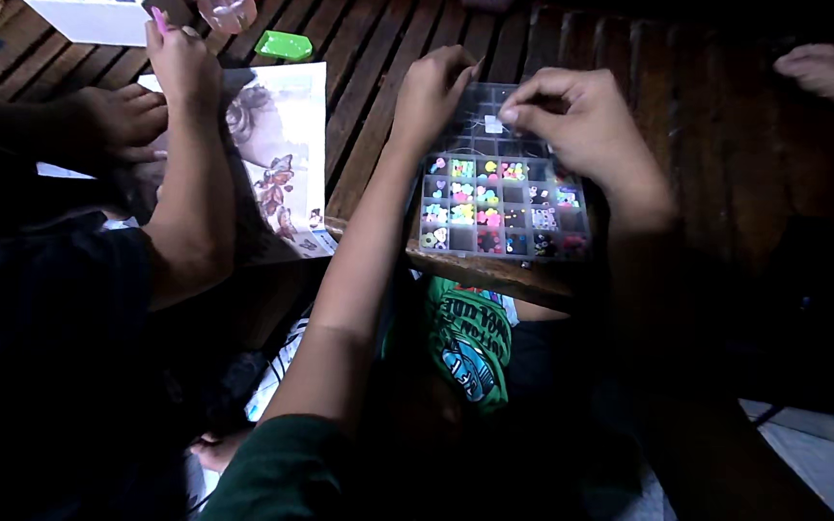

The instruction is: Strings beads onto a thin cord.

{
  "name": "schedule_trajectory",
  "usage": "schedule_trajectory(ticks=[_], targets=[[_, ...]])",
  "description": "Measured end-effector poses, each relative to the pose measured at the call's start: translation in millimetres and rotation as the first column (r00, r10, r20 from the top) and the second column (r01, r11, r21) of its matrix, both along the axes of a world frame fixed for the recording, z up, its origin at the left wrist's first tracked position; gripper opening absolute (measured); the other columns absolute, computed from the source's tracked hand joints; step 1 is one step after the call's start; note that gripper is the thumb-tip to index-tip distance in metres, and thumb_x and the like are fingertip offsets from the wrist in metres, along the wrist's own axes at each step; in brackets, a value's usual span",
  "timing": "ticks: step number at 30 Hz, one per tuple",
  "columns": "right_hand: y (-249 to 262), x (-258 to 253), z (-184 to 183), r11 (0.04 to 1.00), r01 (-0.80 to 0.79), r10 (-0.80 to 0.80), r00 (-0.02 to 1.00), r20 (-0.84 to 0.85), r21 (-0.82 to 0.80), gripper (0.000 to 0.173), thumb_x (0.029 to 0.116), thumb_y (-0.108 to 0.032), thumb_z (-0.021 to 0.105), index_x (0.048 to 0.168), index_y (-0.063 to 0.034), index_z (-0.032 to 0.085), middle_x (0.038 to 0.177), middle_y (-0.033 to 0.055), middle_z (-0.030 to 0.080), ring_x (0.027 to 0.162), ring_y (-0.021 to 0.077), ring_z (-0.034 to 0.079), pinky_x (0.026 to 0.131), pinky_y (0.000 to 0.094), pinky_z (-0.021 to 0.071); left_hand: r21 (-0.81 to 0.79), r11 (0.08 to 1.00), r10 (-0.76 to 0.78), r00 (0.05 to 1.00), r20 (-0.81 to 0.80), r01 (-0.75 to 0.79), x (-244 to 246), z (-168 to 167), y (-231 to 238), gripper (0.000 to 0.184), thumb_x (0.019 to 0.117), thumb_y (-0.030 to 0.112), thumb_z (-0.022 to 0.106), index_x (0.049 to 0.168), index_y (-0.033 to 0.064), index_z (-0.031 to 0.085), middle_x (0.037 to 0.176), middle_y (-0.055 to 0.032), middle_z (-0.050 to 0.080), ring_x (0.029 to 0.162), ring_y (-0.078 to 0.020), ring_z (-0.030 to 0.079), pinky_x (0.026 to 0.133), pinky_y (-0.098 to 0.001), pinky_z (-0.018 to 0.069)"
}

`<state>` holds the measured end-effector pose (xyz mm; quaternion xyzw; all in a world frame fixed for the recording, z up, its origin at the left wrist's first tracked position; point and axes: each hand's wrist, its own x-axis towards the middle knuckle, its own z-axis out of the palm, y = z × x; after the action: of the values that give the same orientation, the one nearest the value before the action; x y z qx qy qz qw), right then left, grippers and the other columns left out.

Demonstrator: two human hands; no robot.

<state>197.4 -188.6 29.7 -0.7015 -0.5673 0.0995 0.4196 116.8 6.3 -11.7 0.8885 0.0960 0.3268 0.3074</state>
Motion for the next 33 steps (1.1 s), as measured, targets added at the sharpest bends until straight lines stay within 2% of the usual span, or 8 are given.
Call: schedule_trajectory(ticks=[3, 5, 9, 14, 18, 25, 29, 33], targets=[[-7, -21, -3, 0.98, -0.098, 0.115, 0.989, 0.095, -0.174, 0.013, 0.0981, -0.009, 0.065, 0.103, -0.0009, 0.074, 0.104, 0.0123, 0.067, 0.088, 0.015, 0.064, 0.081, 0.0325, 0.0549, 0.009, 1.0, 0.002, 1.0, -0.017, -0.002, 0, 2, -2, 0.023, 0.1018, 0.012, 0.057, 0.111, -0.0021, 0.072, 0.106, -0.016, 0.073, 0.097, -0.0234, 0.069, 0.092, -0.0375, 0.0529], [-10, -35, -6, 0.945, -0.149, 0.205, 0.963, 0.173, -0.29, 0.012, 0.0977, -0.009, 0.066, 0.104, -0.0067, 0.076, 0.104, 0.01, 0.066, 0.088, 0.0189, 0.065, 0.081, 0.0398, 0.0561, 0.019, 1.0, 0.009, 1.0, -0.026, -0.009, 0, 2, -1, 0.023, 0.1019, 0.012, 0.057, 0.112, -0.0021, 0.072, 0.107, -0.0164, 0.073, 0.098, -0.0245, 0.07, 0.092, -0.038, 0.0528], [-14, -53, -6, 0.914, -0.064, 0.212, 0.916, 0.339, -0.4, 0.016, 0.0989, -0.008, 0.064, 0.107, -0.0106, 0.078, 0.105, 0.0117, 0.069, 0.1, 0.031, 0.067, 0.089, 0.0581, 0.0495, 0.034, 0.999, 0.003, 1.0, -0.026, -0.002, 1, 1, -1, 0.023, 0.1019, 0.012, 0.057, 0.111, -0.0029, 0.072, 0.107, -0.0174, 0.072, 0.099, -0.0254, 0.069, 0.092, -0.0379, 0.0525], [-17, -65, -1, 0.895, 0.031, 0.212, 0.849, 0.485, -0.445, 0.021, 0.099, -0.004, 0.063, 0.107, -0.0119, 0.08, 0.115, 0.0146, 0.069, 0.109, 0.0359, 0.064, 0.092, 0.0566, 0.0453, 0.025, 1.0, -0.003, 1.0, -0.021, 0.004, 0, 2, -2, 0.023, 0.102, 0.012, 0.057, 0.111, -0.0024, 0.072, 0.106, -0.0169, 0.073, 0.098, -0.025, 0.07, 0.092, -0.0378, 0.0529], [-20, -68, -1, 0.903, 0.02, 0.211, 0.851, 0.482, -0.429, 0.035, 0.0938, 0.008, 0.06, 0.111, -0.0148, 0.081, 0.119, 0.0149, 0.068, 0.109, 0.0364, 0.064, 0.093, 0.0581, 0.0464, 0.024, 1.0, -0.003, 1.0, -0.029, 0.004, 1, 2, -1, 0.024, 0.1022, 0.013, 0.057, 0.113, -0.0023, 0.072, 0.108, -0.0167, 0.072, 0.1, -0.0261, 0.069, 0.094, -0.0397, 0.0521], [-21, -66, -5, 0.893, 0.035, 0.217, 0.841, 0.497, -0.448, 0.042, 0.0937, 0.01, 0.059, 0.117, -0.0178, 0.079, 0.127, 0.0149, 0.065, 0.111, 0.0381, 0.064, 0.093, 0.0596, 0.0466, 0.037, 0.999, -0.007, 1.0, -0.024, 0.008, 1, 1, -1, 0.024, 0.1024, 0.012, 0.056, 0.111, -0.0022, 0.073, 0.106, -0.0161, 0.073, 0.097, -0.0252, 0.069, 0.092, -0.0389, 0.0527], [-22, -61, -7, 0.934, 0.038, 0.142, 0.872, 0.468, -0.355, 0.024, 0.1015, -0.006, 0.058, 0.111, -0.0126, 0.079, 0.122, 0.0138, 0.066, 0.105, 0.0347, 0.065, 0.088, 0.0569, 0.0474, 0.026, 1.0, -0.011, 0.999, -0.032, 0.012, 2, 2, 0, 0.024, 0.1025, 0.013, 0.056, 0.112, -0.0017, 0.072, 0.107, -0.0161, 0.073, 0.099, -0.0253, 0.07, 0.093, -0.0399, 0.0525], [-18, -63, -12, 0.954, 0.017, 0.142, 0.853, 0.502, -0.299, 0.018, 0.1003, -0.013, 0.064, 0.107, -0.0092, 0.079, 0.116, 0.0158, 0.069, 0.102, 0.0359, 0.066, 0.086, 0.0575, 0.048, 0.033, 0.999, -0.018, 0.999, -0.04, 0.02, 3, 1, 0, 0.024, 0.1023, 0.012, 0.056, 0.112, -0.0023, 0.072, 0.107, -0.0166, 0.073, 0.099, -0.0266, 0.07, 0.093, -0.0408, 0.0525]])
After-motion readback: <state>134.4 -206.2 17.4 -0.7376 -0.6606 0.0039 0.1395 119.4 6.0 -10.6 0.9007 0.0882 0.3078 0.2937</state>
